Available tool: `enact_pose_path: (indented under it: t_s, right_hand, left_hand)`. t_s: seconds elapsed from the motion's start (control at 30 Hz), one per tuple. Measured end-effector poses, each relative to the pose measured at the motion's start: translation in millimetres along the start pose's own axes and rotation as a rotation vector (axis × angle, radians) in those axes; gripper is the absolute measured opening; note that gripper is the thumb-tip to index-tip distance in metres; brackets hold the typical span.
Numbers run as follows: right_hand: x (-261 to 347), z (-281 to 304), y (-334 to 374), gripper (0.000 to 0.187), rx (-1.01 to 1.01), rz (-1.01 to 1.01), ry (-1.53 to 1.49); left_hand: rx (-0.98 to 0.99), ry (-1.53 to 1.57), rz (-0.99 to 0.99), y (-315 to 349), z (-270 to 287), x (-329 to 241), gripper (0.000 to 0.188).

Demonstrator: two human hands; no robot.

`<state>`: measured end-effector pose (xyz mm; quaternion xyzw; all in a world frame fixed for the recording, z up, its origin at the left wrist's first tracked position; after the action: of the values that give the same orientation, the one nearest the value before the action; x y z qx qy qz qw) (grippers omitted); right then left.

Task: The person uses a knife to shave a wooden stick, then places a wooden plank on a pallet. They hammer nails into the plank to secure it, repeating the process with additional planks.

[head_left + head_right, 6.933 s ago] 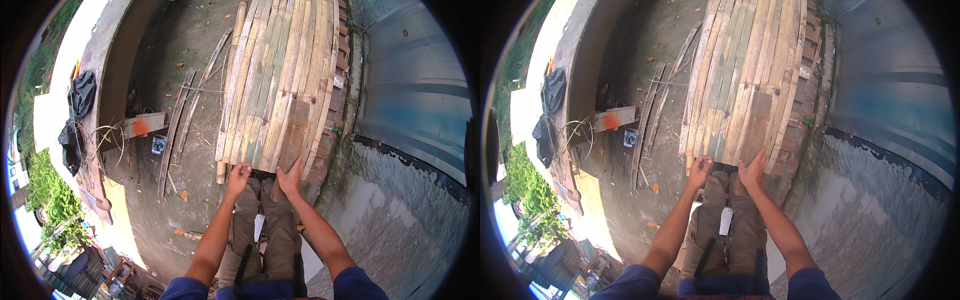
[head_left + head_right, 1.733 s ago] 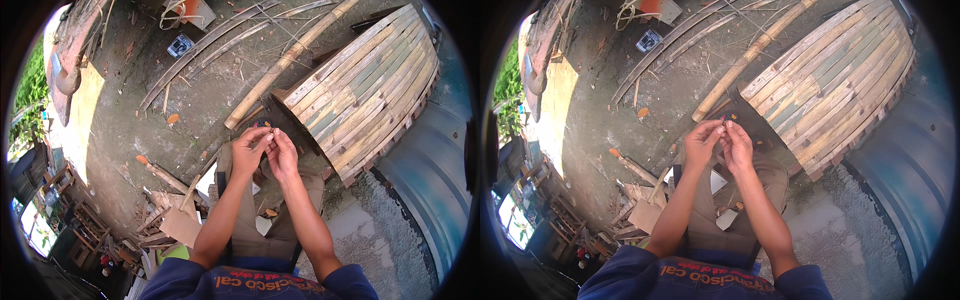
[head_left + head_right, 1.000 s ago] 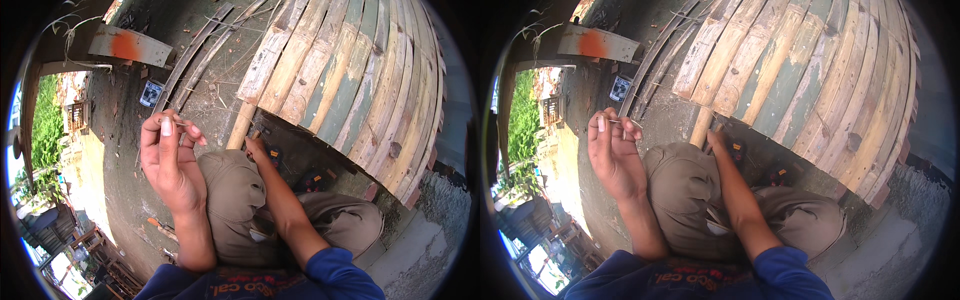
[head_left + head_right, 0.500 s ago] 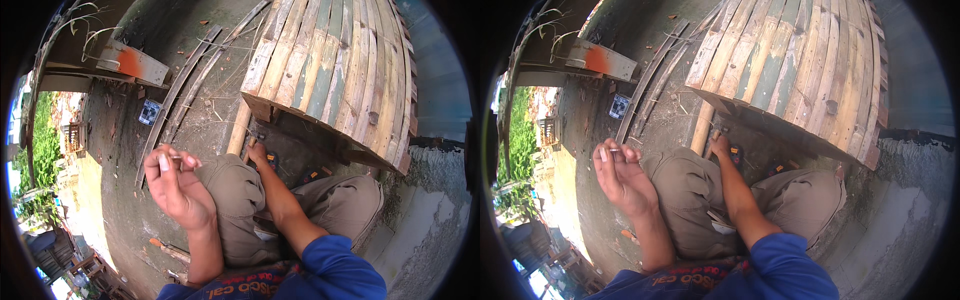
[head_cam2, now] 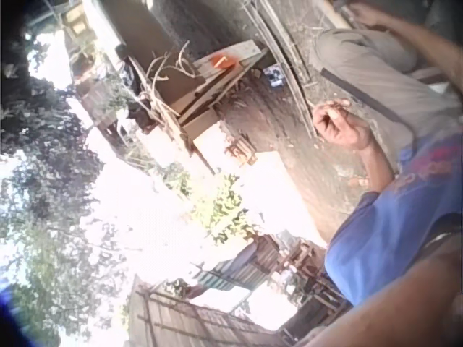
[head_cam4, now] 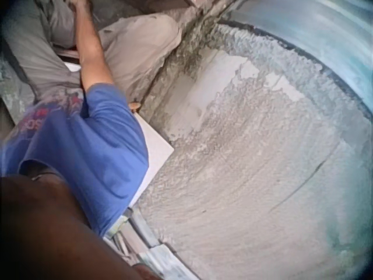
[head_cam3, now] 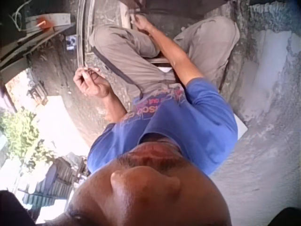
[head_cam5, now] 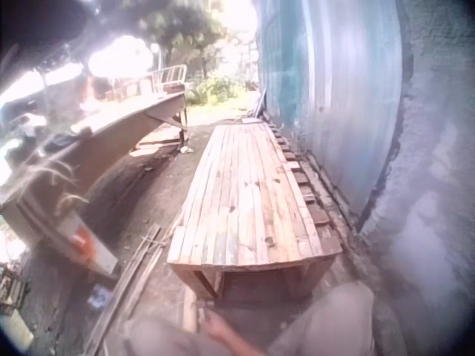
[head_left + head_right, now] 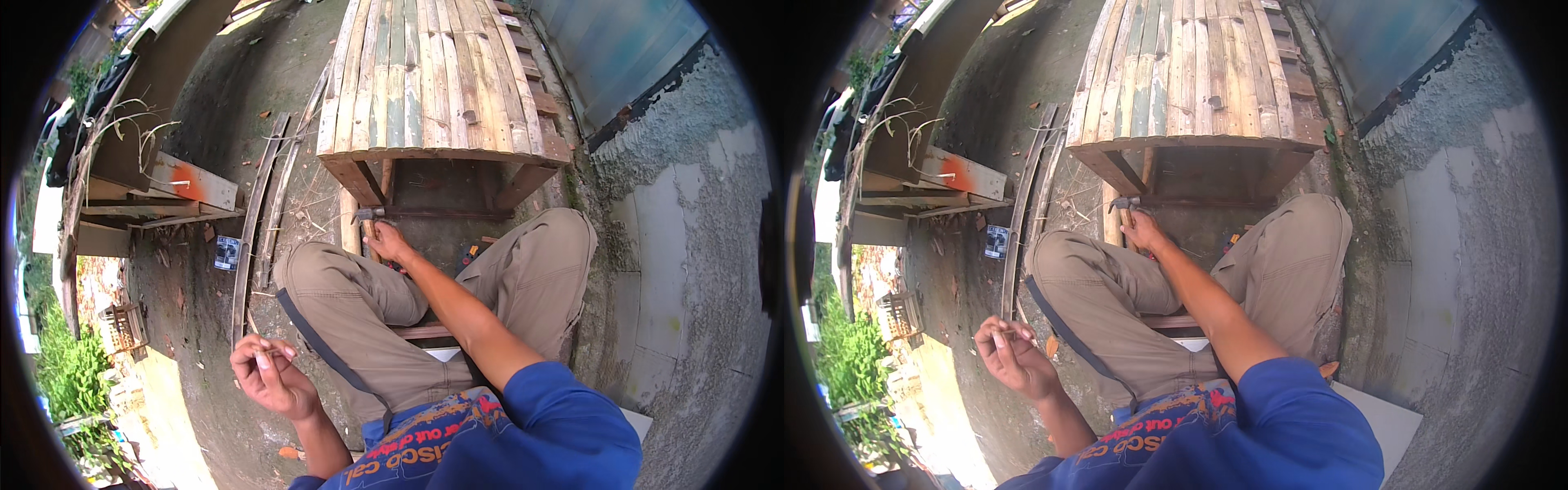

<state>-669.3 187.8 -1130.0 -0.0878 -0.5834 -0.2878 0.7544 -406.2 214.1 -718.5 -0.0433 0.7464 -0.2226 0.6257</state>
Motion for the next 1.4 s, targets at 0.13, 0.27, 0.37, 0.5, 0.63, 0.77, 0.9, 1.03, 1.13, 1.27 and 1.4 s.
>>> enact_pose_path:
  t_s: [0.13,0.27,0.37,0.5,0.63,0.77,0.9,1.03,1.13,1.27,1.4]
  right_hand:
    - [44.8,17.3,25.5,0.041,-0.113,0.253,0.021]
    - [67.9,39.2,47.0,0.037,-0.128,0.249,-0.186]
    - [98.3,63.1,73.4,0.041,-0.108,0.303,-0.087]
    - [153.1,125.4,140.3,0.043,-0.394,0.471,-0.224]
    - [174.5,191.1,182.6,0.042,-0.603,0.305,-0.486]
    - [172.1,236.6,224.0,0.034,-0.782,0.234,-0.690]
    - [136.6,257.9,272.3,0.037,-0.973,0.102,-0.720]
    - [111.2,265.5,278.3,0.030,-0.980,0.083,-0.946]
    - [102.2,269.7,276.3,0.028,-1.015,0.008,-0.998]
    - [96.9,271.8,273.2,0.032,-0.962,-0.024,-1.126]
    - [82.9,280.4,279.0,0.037,-0.981,-0.122,-1.115]
  left_hand:
    - [-0.028,0.105,-0.098,-23.2,-12.7,-8.0,0.008]
    - [0.079,0.377,-0.113,-32.2,-50.6,-21.2,0.009]
    - [0.262,0.260,-0.271,-56.8,-98.0,-28.4,0.007]
    - [0.421,0.081,-0.264,-112.6,-168.2,16.1,0.009]
    - [0.688,-0.307,-0.228,-120.9,-282.9,92.5,0.019]
    - [0.822,-0.456,-0.291,-88.6,-369.0,149.9,0.020]
    - [0.826,-0.503,-0.306,-67.8,-391.6,165.5,0.020]
    - [0.795,-0.356,-0.066,-60.1,-396.1,156.8,0.018]
    - [0.858,-0.264,-0.072,-53.0,-426.9,140.4,0.016]
    - [1.068,-0.091,-0.024,-25.3,-471.3,152.4,0.017]
    - [1.215,-0.195,0.036,-4.0,-492.8,189.1,0.021]
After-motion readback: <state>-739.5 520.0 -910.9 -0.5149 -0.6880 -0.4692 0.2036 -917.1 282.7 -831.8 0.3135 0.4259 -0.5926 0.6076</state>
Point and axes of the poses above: each hand's wrist, its own y-axis away from the middle knuckle, its own z-axis out of the back of the hand, x = y × z, the point moved 9 cm from there along -y, towards the middle knuckle, and after that the axes turned 5 degrees about -y, right-handed, at the moved point
